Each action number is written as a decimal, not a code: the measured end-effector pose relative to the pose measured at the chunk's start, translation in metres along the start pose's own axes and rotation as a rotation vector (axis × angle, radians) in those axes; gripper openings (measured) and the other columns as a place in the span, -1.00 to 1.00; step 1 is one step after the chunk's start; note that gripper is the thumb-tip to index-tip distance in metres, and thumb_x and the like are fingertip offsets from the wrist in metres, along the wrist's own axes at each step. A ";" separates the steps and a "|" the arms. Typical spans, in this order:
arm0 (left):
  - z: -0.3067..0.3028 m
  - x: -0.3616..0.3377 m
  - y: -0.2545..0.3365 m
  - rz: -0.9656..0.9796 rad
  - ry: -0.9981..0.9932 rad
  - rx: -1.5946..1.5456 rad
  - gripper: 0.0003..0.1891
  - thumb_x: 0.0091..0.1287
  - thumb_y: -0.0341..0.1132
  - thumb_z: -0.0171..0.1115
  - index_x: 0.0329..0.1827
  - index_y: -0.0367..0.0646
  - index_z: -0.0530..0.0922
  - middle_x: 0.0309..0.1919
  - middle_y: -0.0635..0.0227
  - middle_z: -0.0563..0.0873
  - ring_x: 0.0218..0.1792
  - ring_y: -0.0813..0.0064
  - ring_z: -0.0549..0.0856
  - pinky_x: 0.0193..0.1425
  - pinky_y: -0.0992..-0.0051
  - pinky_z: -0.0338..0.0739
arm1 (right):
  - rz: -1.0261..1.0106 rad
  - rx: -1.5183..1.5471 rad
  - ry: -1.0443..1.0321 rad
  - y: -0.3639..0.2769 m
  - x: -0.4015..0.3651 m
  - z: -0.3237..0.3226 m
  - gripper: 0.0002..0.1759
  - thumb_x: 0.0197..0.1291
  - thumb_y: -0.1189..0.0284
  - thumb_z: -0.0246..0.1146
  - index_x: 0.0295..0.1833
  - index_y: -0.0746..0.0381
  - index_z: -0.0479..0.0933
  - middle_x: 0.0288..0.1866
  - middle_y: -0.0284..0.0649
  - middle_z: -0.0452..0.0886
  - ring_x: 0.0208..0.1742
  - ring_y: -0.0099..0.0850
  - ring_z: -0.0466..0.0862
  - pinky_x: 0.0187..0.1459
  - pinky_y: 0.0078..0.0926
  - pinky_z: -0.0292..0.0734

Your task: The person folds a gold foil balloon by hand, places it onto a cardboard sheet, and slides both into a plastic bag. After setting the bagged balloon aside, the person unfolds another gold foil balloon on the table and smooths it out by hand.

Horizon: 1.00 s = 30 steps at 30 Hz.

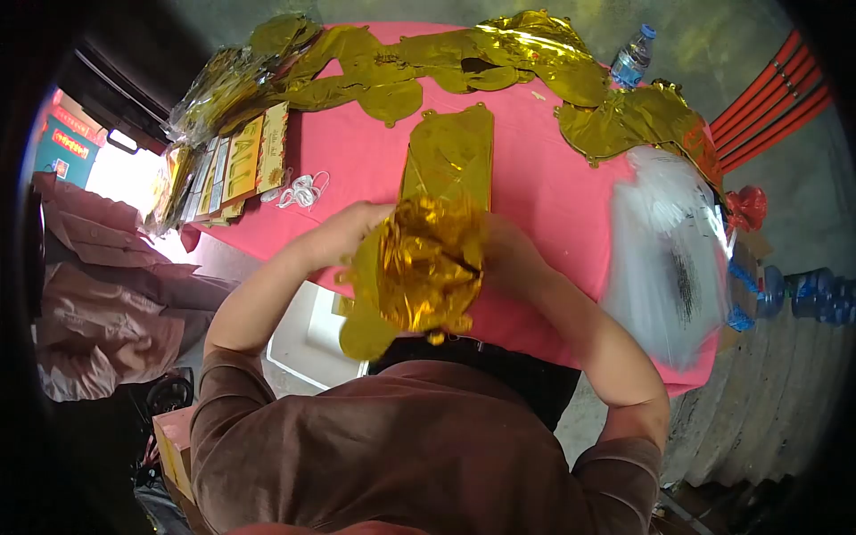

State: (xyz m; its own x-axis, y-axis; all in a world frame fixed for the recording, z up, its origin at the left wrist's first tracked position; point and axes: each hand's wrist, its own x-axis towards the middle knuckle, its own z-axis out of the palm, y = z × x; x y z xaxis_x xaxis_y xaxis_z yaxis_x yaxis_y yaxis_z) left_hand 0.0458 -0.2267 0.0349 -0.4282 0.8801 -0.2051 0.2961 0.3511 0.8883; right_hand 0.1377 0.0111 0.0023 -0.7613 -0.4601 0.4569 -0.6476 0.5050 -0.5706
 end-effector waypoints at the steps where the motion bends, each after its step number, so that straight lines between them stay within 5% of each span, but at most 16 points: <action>1: 0.003 0.006 -0.010 0.227 0.089 -0.128 -0.67 0.29 -0.48 0.09 0.12 -0.17 0.50 -0.23 0.34 0.70 -0.23 0.54 0.65 -0.06 0.45 0.53 | -0.001 -0.002 -0.001 -0.003 0.004 -0.003 -0.66 0.13 0.34 0.32 0.05 0.12 0.58 -0.02 -0.22 0.63 0.01 -0.31 0.61 0.05 -0.31 0.48; 3: -0.008 0.018 -0.014 0.152 0.103 -0.104 -0.74 0.38 -0.39 0.07 0.09 -0.21 0.50 -0.26 0.43 0.66 -0.25 0.63 0.58 -0.12 0.51 0.51 | 0.798 0.411 0.035 -0.011 0.011 -0.013 -0.75 0.20 0.38 0.28 -0.01 0.18 0.62 -0.22 -0.30 0.69 -0.22 -0.56 0.62 -0.13 -0.48 0.54; 4: -0.015 0.032 -0.022 -0.002 0.097 -0.073 -0.63 0.40 -0.31 0.13 0.21 -0.26 0.44 -0.03 0.39 0.66 -0.06 0.59 0.61 0.05 0.51 0.52 | 0.797 0.300 -0.021 0.013 0.013 -0.009 -0.78 0.25 0.39 0.25 -0.07 0.25 0.64 -0.35 -0.38 0.68 -0.35 -0.71 0.54 -0.28 -0.62 0.52; 6: -0.027 0.045 -0.027 -0.201 0.077 -0.184 -0.66 0.42 -0.24 0.13 0.17 -0.24 0.48 -0.09 0.41 0.67 -0.10 0.64 0.60 0.00 0.54 0.52 | 0.775 0.427 0.032 0.035 0.013 -0.012 -0.74 0.24 0.36 0.26 -0.05 0.29 0.62 -0.31 -0.32 0.69 -0.32 -0.67 0.58 -0.26 -0.61 0.54; 7: -0.029 0.052 -0.028 -0.226 0.062 -0.370 -0.72 0.42 -0.26 0.13 0.09 -0.20 0.52 -0.21 0.41 0.67 -0.26 0.66 0.62 -0.20 0.61 0.54 | 0.758 0.555 0.086 0.039 0.016 -0.013 -0.70 0.23 0.34 0.28 -0.03 0.32 0.60 -0.27 -0.27 0.69 -0.29 -0.63 0.62 -0.24 -0.61 0.56; 10: -0.038 0.061 -0.014 -0.489 0.113 -0.450 -0.78 0.41 -0.30 0.14 0.01 -0.21 0.53 -0.30 0.36 0.69 -0.40 0.62 0.65 -0.33 0.61 0.58 | 0.880 0.691 0.192 0.050 0.021 -0.012 -0.80 0.23 0.38 0.27 -0.18 0.33 0.58 -0.39 -0.26 0.66 -0.42 -0.59 0.62 -0.41 -0.61 0.54; 14: -0.042 0.077 -0.047 -0.494 0.050 -0.644 -0.82 0.37 -0.38 0.14 -0.07 -0.30 0.52 -0.31 0.25 0.72 -0.40 0.53 0.74 -0.27 0.50 0.71 | 0.887 0.474 0.129 0.060 0.018 -0.018 -0.85 0.18 0.44 0.30 -0.35 0.30 0.52 -0.53 -0.28 0.59 -0.60 -0.56 0.58 -0.60 -0.60 0.49; 21: -0.042 0.070 -0.040 -0.505 0.085 -0.706 -0.81 0.36 -0.38 0.13 -0.08 -0.33 0.51 -0.33 0.27 0.72 -0.39 0.51 0.75 -0.27 0.52 0.72 | 0.942 0.505 0.114 0.066 0.023 -0.017 -0.89 0.15 0.50 0.27 -0.36 0.32 0.51 -0.57 -0.27 0.57 -0.64 -0.54 0.57 -0.66 -0.57 0.48; 30: -0.018 0.022 -0.034 -0.154 0.551 -0.404 -0.74 0.39 -0.42 0.10 0.07 -0.37 0.49 -0.19 0.19 0.67 -0.32 0.49 0.70 -0.19 0.49 0.66 | 1.014 0.640 0.168 0.054 0.024 -0.022 -0.91 0.04 0.54 0.27 -0.42 0.35 0.54 -0.54 -0.28 0.59 -0.56 -0.56 0.56 -0.55 -0.61 0.42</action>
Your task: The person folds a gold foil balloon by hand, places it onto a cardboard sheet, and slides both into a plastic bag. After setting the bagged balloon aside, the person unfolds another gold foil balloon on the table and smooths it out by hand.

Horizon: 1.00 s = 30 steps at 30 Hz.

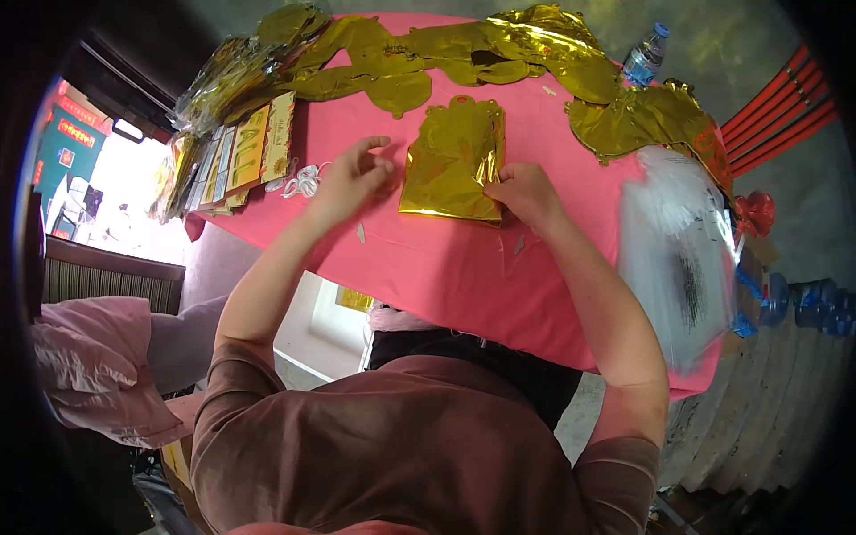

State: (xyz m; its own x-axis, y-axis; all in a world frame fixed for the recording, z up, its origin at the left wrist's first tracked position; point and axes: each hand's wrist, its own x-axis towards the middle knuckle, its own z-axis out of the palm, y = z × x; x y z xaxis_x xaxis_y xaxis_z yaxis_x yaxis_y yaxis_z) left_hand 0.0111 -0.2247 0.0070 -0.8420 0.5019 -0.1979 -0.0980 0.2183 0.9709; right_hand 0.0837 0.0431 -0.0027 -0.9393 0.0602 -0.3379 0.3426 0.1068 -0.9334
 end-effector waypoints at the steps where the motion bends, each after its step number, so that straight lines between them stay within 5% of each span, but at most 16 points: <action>1: 0.007 -0.011 0.002 0.245 0.048 0.277 -0.71 0.37 -0.43 0.12 0.11 -0.34 0.48 -0.12 0.17 0.66 -0.21 0.39 0.69 -0.07 0.41 0.62 | -0.021 -0.034 -0.013 0.003 0.004 -0.002 -0.92 0.04 0.54 0.27 -0.41 0.35 0.54 -0.54 -0.28 0.59 -0.56 -0.56 0.56 -0.56 -0.61 0.42; 3: 0.014 -0.023 -0.003 0.700 0.063 0.758 -0.63 0.31 -0.41 0.17 0.19 -0.26 0.46 0.18 0.09 0.54 0.21 0.09 0.51 0.28 0.18 0.40 | -0.035 -0.064 -0.025 0.008 0.006 -0.003 -0.92 0.04 0.54 0.27 -0.39 0.35 0.54 -0.53 -0.28 0.59 -0.57 -0.56 0.56 -0.56 -0.61 0.42; 6: 0.025 -0.035 -0.006 0.803 -0.108 0.913 -0.58 0.32 -0.33 0.17 0.23 -0.23 0.44 0.30 0.01 0.42 0.38 0.05 0.32 0.42 0.09 0.21 | -0.049 -0.078 -0.032 0.009 0.005 -0.003 -0.92 0.16 0.49 0.27 -0.32 0.27 0.52 -0.54 -0.32 0.58 -0.59 -0.58 0.55 -0.57 -0.62 0.44; 7: 0.027 -0.037 -0.008 0.746 -0.173 0.956 -0.51 0.33 -0.30 0.18 0.31 -0.21 0.39 0.39 0.06 0.32 0.46 0.07 0.20 0.47 0.11 0.12 | -0.039 -0.063 -0.042 0.008 0.005 -0.003 -0.92 0.16 0.49 0.26 -0.31 0.27 0.52 -0.54 -0.32 0.58 -0.59 -0.58 0.55 -0.57 -0.62 0.44; 15: 0.033 -0.044 -0.012 0.648 -0.280 1.038 -0.45 0.36 -0.19 0.13 0.40 -0.13 0.31 0.42 0.13 0.29 0.48 0.10 0.16 0.51 0.10 0.01 | -0.086 -0.099 -0.059 0.013 0.009 -0.004 -0.85 0.14 0.52 0.27 -0.19 0.33 0.50 -0.50 -0.32 0.59 -0.51 -0.59 0.57 -0.48 -0.65 0.45; 21: 0.033 -0.044 -0.015 0.650 -0.279 1.045 -0.46 0.35 -0.18 0.15 0.39 -0.11 0.34 0.42 0.13 0.29 0.48 0.13 0.17 0.51 0.08 0.01 | -0.408 -0.562 0.221 0.010 -0.004 0.003 -0.65 0.12 0.53 0.27 0.03 0.33 0.41 -0.46 -0.30 0.57 -0.48 -0.52 0.58 -0.45 -0.58 0.46; 24: 0.034 -0.045 -0.014 0.650 -0.272 1.036 -0.46 0.35 -0.18 0.16 0.37 -0.12 0.36 0.41 0.13 0.30 0.47 0.13 0.18 0.51 0.07 0.02 | -0.510 -0.757 0.344 0.000 -0.024 0.018 -0.64 0.13 0.46 0.28 0.05 0.28 0.43 -0.31 -0.22 0.58 -0.28 -0.32 0.62 -0.25 -0.37 0.52; 26: 0.034 -0.045 -0.013 0.653 -0.271 1.030 -0.47 0.34 -0.17 0.17 0.36 -0.12 0.37 0.41 0.13 0.31 0.47 0.13 0.18 0.51 0.06 0.02 | -0.954 -1.101 0.314 0.007 -0.028 0.025 -0.55 0.15 0.36 0.27 0.13 0.31 0.42 0.01 -0.08 0.54 0.09 -0.10 0.52 0.13 -0.15 0.41; 30: 0.035 -0.045 -0.013 0.665 -0.271 1.029 -0.47 0.33 -0.17 0.19 0.33 -0.15 0.40 0.39 0.11 0.33 0.47 0.14 0.20 0.50 0.06 0.03 | -0.905 -1.179 0.165 0.016 -0.033 0.041 -0.43 0.21 0.24 0.19 0.24 0.35 0.37 0.31 0.03 0.35 0.39 -0.03 0.27 0.40 -0.02 0.09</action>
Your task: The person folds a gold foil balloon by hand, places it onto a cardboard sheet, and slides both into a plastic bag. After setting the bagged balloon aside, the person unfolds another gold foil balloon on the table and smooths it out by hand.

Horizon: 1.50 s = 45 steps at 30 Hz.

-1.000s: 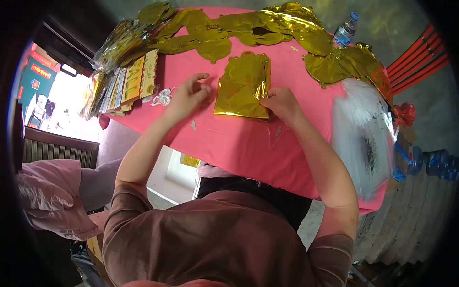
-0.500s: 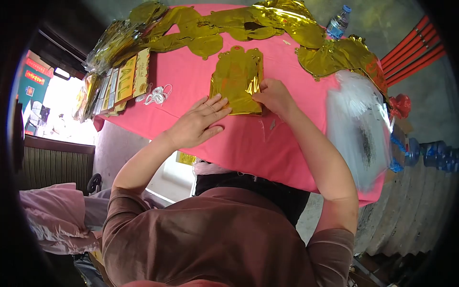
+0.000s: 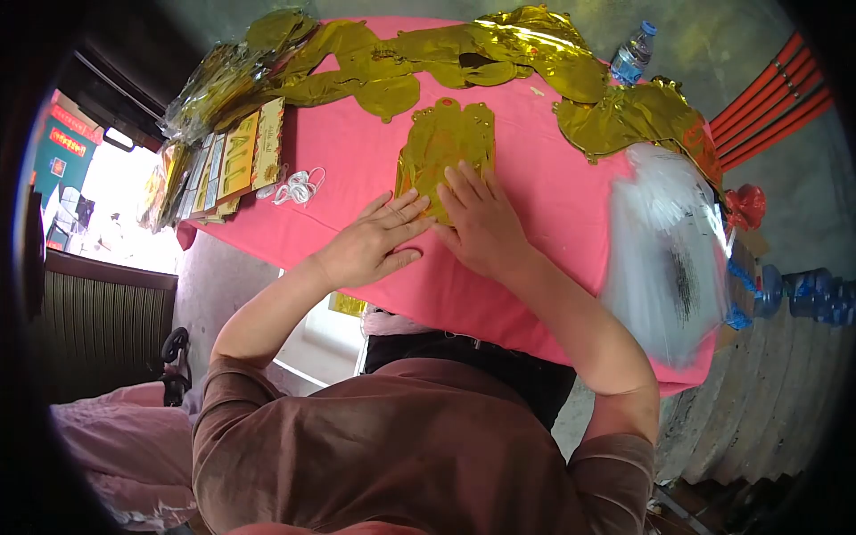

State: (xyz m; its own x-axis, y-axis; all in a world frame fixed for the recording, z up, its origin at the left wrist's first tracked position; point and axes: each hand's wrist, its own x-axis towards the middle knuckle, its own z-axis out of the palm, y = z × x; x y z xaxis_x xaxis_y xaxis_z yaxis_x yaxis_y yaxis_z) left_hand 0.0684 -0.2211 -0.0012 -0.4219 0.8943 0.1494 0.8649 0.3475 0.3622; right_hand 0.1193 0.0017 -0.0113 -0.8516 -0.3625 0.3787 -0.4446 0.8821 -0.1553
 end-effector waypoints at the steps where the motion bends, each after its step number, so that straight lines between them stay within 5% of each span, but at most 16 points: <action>1: 0.000 0.000 0.000 0.003 0.009 -0.007 -0.48 0.33 -0.18 0.19 0.33 -0.16 0.40 0.39 0.11 0.34 0.47 0.14 0.20 0.50 0.06 0.03 | 0.024 -0.005 -0.073 0.000 -0.001 0.003 -0.39 0.24 0.19 0.16 0.28 0.38 0.33 0.36 0.05 0.29 0.44 -0.03 0.20 0.43 -0.02 0.02; 5: -0.001 -0.001 -0.001 0.004 0.021 0.003 -0.49 0.35 -0.11 0.15 0.31 -0.15 0.42 0.37 0.07 0.35 0.45 0.12 0.23 0.50 0.07 0.06 | 0.064 0.001 -0.177 -0.002 -0.006 0.007 -0.30 0.29 0.11 0.07 0.37 0.40 0.22 0.45 0.10 0.19 0.51 -0.01 0.10 0.47 -0.02 -0.08; 14: -0.014 -0.002 -0.056 -0.125 0.232 -0.035 -0.62 0.31 -0.38 0.14 0.18 -0.28 0.51 0.24 0.08 0.51 0.32 0.14 0.42 0.42 0.19 0.25 | 0.096 0.019 -0.230 -0.003 -0.011 0.008 -0.22 0.31 0.06 0.02 0.44 0.40 0.09 0.50 0.10 0.07 0.55 -0.05 0.01 0.51 -0.07 -0.18; 32: -0.008 0.007 -0.061 0.032 0.107 0.012 -0.57 0.30 -0.38 0.10 0.25 -0.22 0.46 0.25 0.13 0.51 0.37 0.09 0.35 0.44 0.12 0.19 | 0.089 0.031 -0.214 -0.003 -0.012 0.007 -0.21 0.31 0.08 0.04 0.45 0.42 0.07 0.51 0.11 0.07 0.55 -0.06 0.02 0.51 -0.08 -0.19; 38: -0.009 0.019 -0.067 0.145 0.125 -0.117 -0.61 0.27 -0.41 0.08 0.18 -0.24 0.49 0.05 0.17 0.62 0.17 0.09 0.50 0.32 0.14 0.31 | 0.091 0.025 -0.223 -0.005 -0.011 0.005 -0.21 0.31 0.08 0.05 0.45 0.41 0.07 0.51 0.10 0.08 0.55 -0.06 0.02 0.51 -0.08 -0.20; 41: -0.003 0.026 -0.063 0.004 0.210 -0.111 -0.65 0.25 -0.42 0.14 0.11 -0.27 0.49 -0.10 0.25 0.65 -0.03 0.28 0.58 0.14 0.33 0.44 | 0.090 0.027 -0.232 -0.005 -0.011 0.004 -0.21 0.31 0.08 0.05 0.45 0.41 0.08 0.50 0.10 0.08 0.55 -0.05 0.02 0.51 -0.08 -0.19; 43: 0.000 0.036 -0.056 -0.342 0.262 -0.638 -0.64 0.22 -0.46 0.22 0.10 -0.28 0.46 -0.16 0.31 0.65 -0.16 0.52 0.60 -0.07 0.54 0.49 | 0.097 0.022 -0.237 -0.006 -0.012 0.004 -0.21 0.30 0.08 0.05 0.45 0.41 0.08 0.50 0.10 0.09 0.55 -0.05 0.02 0.51 -0.07 -0.20; 45: 0.007 0.044 -0.054 -0.406 0.292 -0.673 -0.63 0.21 -0.48 0.25 0.09 -0.28 0.45 -0.20 0.36 0.63 -0.21 0.60 0.59 -0.13 0.58 0.48 | 0.100 0.018 -0.242 -0.006 -0.011 0.004 -0.20 0.30 0.08 0.05 0.45 0.41 0.08 0.50 0.10 0.09 0.55 -0.05 0.02 0.51 -0.07 -0.20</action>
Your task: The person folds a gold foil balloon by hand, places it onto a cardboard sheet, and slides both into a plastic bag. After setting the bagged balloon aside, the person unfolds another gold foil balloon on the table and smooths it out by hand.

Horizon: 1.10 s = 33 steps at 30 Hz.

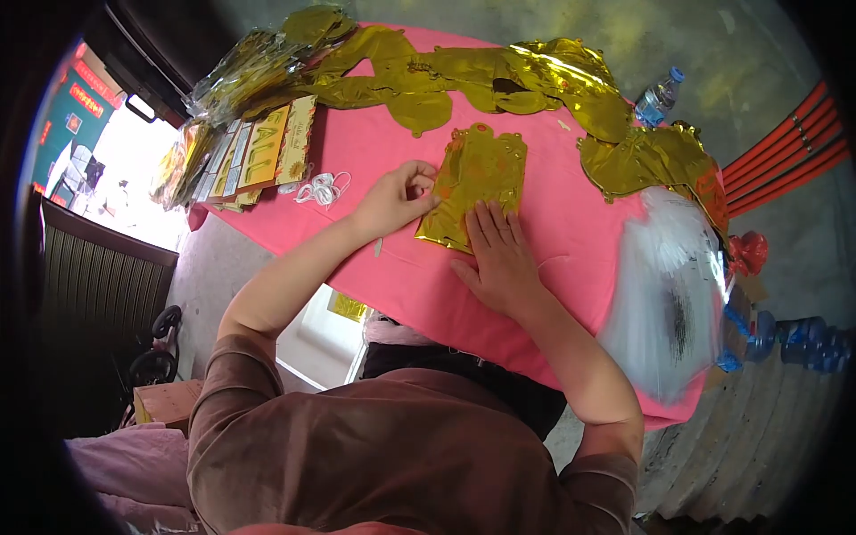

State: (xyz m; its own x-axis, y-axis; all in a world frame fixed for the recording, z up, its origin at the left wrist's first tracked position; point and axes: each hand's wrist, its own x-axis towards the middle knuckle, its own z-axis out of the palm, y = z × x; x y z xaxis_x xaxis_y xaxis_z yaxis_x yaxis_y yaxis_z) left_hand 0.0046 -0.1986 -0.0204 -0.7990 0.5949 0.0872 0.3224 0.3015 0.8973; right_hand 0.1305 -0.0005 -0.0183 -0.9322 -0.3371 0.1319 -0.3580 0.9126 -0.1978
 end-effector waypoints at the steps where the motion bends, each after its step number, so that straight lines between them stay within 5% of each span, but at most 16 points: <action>1: 0.003 0.002 0.000 -0.057 0.046 -0.033 -0.61 0.19 -0.51 0.28 0.09 -0.28 0.43 -0.24 0.40 0.62 -0.25 0.69 0.58 -0.19 0.63 0.48 | 0.003 0.011 0.003 0.000 0.000 0.000 -0.20 0.29 0.07 0.06 0.45 0.41 0.08 0.50 0.09 0.09 0.55 -0.05 0.02 0.51 -0.07 -0.20; 10: 0.012 0.008 0.000 -0.071 0.098 0.046 -0.57 0.17 -0.65 0.22 0.13 -0.32 0.40 -0.36 0.40 0.57 -0.57 0.66 0.59 -0.54 0.62 0.51 | 0.008 -0.005 0.026 0.000 -0.001 0.003 -0.18 0.29 0.01 0.04 0.43 0.41 0.11 0.50 0.09 0.09 0.54 -0.05 0.03 0.50 -0.05 -0.20; 13: 0.013 0.012 -0.009 -0.043 0.145 0.017 -0.54 0.02 -0.55 0.33 0.06 -0.29 0.49 -0.42 0.27 0.63 -0.40 0.41 0.61 -0.24 0.46 0.54 | 0.016 -0.009 0.038 0.000 -0.004 0.003 -0.18 0.29 0.01 0.03 0.42 0.42 0.12 0.50 0.09 0.09 0.54 -0.05 0.03 0.50 -0.03 -0.19; 26: 0.003 0.038 -0.003 -0.124 0.084 0.219 -0.53 -0.01 -0.51 0.33 0.05 -0.29 0.51 -0.46 0.19 0.65 -0.38 0.34 0.67 -0.21 0.38 0.54 | 0.031 -0.028 0.024 -0.002 -0.003 0.004 -0.14 0.28 -0.02 0.03 0.44 0.42 0.06 0.50 0.12 0.08 0.53 -0.01 0.03 0.48 -0.01 -0.16; 28: 0.001 0.034 0.014 -0.157 0.054 0.245 -0.51 0.06 -0.61 0.29 0.12 -0.32 0.45 -0.45 0.33 0.64 -0.42 0.56 0.62 -0.28 0.50 0.55 | 0.031 -0.028 0.024 -0.001 -0.004 0.005 -0.14 0.28 -0.02 0.02 0.45 0.42 0.05 0.50 0.12 0.07 0.53 0.00 0.03 0.48 0.00 -0.16; 33: 0.001 0.042 0.000 -0.107 0.137 0.344 -0.52 0.05 -0.57 0.32 0.09 -0.34 0.47 -0.42 0.30 0.66 -0.42 0.52 0.65 -0.26 0.48 0.57 | 0.036 -0.017 0.010 -0.001 -0.004 0.005 -0.14 0.29 -0.02 0.01 0.45 0.42 0.03 0.51 0.13 0.05 0.53 0.01 0.02 0.48 0.00 -0.17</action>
State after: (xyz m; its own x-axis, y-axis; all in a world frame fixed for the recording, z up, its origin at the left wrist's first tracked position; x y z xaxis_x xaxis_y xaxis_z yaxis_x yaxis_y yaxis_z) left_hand -0.0284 -0.1722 -0.0171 -0.8902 0.4487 0.0788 0.3664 0.6024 0.7091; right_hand 0.1340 -0.0015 -0.0233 -0.9438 -0.3021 0.1344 -0.3234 0.9278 -0.1860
